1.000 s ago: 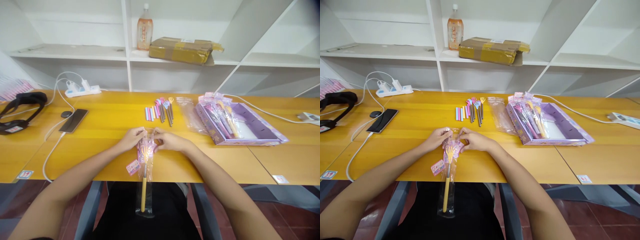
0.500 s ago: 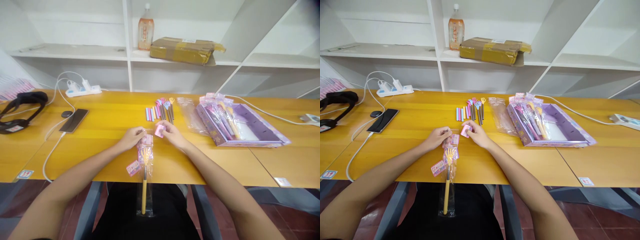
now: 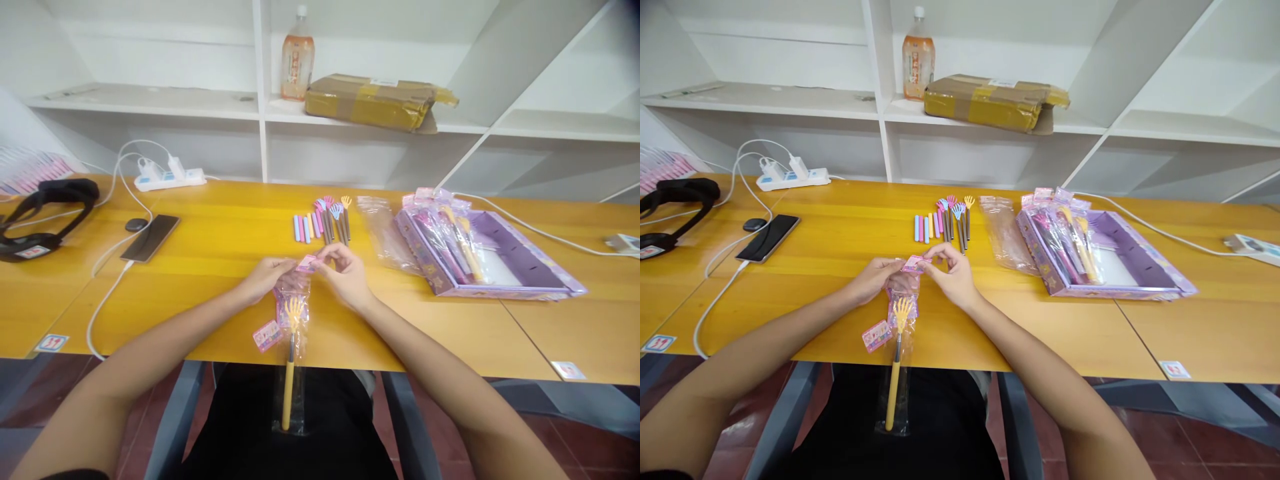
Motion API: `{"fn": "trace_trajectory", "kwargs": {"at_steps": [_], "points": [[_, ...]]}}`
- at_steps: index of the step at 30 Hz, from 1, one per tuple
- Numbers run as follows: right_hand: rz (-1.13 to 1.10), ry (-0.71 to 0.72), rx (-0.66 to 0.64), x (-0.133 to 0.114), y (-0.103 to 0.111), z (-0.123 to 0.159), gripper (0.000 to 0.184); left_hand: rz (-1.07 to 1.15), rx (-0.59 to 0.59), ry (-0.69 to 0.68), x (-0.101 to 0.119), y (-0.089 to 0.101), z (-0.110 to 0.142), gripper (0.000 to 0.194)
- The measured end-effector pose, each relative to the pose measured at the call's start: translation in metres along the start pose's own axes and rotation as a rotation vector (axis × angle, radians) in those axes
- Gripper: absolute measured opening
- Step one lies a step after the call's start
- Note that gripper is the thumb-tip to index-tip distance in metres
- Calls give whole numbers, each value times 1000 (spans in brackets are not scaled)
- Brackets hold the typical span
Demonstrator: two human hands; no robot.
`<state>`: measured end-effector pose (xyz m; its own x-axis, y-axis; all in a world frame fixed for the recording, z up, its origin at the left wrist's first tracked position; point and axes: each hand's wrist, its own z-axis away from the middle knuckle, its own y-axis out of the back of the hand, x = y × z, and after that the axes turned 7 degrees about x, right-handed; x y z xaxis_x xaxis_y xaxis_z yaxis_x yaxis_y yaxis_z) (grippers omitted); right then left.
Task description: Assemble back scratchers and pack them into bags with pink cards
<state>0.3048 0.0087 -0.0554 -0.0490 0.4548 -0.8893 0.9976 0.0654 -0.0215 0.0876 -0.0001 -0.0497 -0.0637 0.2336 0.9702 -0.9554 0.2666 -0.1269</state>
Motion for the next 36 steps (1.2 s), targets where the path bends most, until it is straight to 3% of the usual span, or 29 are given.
{"fn": "trace_trajectory", "kwargs": {"at_steps": [5,11,16,22,27,34,36], "points": [[56,-9,19,2,-8,6,33,165,-30,64,7,-3,5,56],[85,124,65,0,-9,8,34,192,-34,88,10,-1,6,46],[239,263,-97,-2,-2,4,17,175,-18,95,9,0,4,43],[285,374,-312,-10,3,1,12,162,9,40,7,2,4,42],[305,404,-227,-9,2,1,19,177,21,68,10,1,5,43],[270,411,45,-6,-1,3,9,154,-74,136,12,-1,7,46],[232,388,62,-4,-4,5,8,170,-82,147,10,-1,6,44]]}}
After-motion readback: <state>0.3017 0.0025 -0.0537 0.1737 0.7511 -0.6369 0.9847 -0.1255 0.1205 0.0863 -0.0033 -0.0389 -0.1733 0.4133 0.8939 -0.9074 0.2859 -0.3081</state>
